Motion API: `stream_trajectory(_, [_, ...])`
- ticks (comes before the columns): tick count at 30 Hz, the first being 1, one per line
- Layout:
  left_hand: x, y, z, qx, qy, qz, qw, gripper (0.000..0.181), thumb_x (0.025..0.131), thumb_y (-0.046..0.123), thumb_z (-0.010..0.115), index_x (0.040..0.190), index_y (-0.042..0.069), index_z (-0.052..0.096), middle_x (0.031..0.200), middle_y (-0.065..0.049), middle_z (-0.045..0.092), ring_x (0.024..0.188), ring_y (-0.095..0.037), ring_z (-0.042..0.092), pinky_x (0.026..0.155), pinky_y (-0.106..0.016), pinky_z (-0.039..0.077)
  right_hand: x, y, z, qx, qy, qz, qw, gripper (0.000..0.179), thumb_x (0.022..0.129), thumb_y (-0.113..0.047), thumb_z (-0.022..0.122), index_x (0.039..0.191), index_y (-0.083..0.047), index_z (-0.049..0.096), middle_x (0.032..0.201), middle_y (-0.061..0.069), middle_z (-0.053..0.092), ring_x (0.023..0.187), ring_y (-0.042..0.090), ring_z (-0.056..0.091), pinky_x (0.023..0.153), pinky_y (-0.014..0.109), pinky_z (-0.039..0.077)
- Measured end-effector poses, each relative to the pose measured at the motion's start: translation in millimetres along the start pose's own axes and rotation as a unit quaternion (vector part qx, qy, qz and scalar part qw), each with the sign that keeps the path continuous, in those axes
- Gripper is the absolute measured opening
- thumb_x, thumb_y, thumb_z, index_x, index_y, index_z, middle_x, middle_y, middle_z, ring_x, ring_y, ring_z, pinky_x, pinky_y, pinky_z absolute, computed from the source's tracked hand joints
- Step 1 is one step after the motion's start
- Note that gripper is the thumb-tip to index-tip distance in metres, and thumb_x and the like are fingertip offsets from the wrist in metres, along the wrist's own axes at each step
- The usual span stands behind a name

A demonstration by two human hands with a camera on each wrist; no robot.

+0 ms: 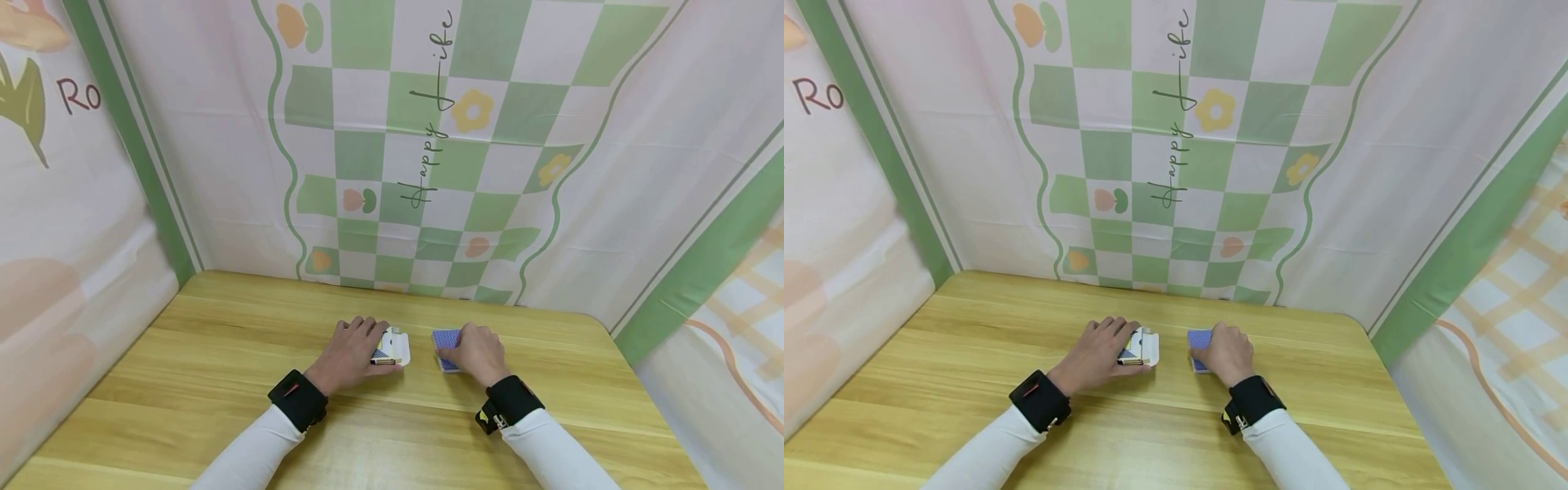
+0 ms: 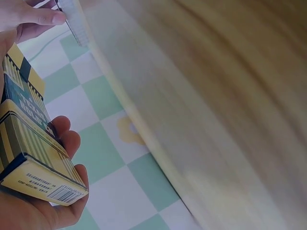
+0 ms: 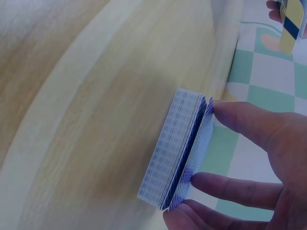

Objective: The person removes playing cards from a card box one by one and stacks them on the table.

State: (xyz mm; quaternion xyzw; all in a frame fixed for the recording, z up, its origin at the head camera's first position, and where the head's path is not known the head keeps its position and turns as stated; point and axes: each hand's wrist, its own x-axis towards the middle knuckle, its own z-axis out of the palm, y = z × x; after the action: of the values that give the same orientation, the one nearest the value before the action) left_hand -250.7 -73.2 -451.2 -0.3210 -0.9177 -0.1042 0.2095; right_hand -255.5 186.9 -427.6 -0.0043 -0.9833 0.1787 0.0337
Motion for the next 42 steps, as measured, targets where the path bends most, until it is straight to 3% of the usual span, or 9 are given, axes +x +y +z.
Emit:
stream_trajectory(36, [1.6, 1.5, -0.9, -0.001, -0.009, -0.004, 1.0000, 0.078, 0.078, 0.073, 0.046, 0.130, 0.015, 0.047, 0.117, -0.005, 0.054, 0.106, -0.023, 0.050, 0.080, -0.043, 0.038, -1.8, -2.1, -0.3, -0.019, 0.008, -0.012, 0.9997, 0.049, 0.068, -0.048, 0.074, 0.081, -0.003, 0.059, 0.069, 0.007, 0.055, 0.057, 0.019, 0.052, 0.048, 0.032, 0.041])
stream_trajectory(42, [1.7, 2.4, -0.9, 0.000, -0.006, 0.002, 1.0000, 0.079, 0.078, 0.074, 0.044, 0.130, 0.014, 0.047, 0.116, -0.005, 0.054, 0.105, -0.023, 0.050, 0.079, -0.042, 0.038, -3.9, -8.0, -5.6, 0.002, 0.056, -0.047, 0.9973, 0.038, 0.073, -0.047, 0.071, 0.075, -0.010, 0.063, 0.072, 0.003, 0.056, 0.060, 0.016, 0.049, 0.050, 0.031, 0.037])
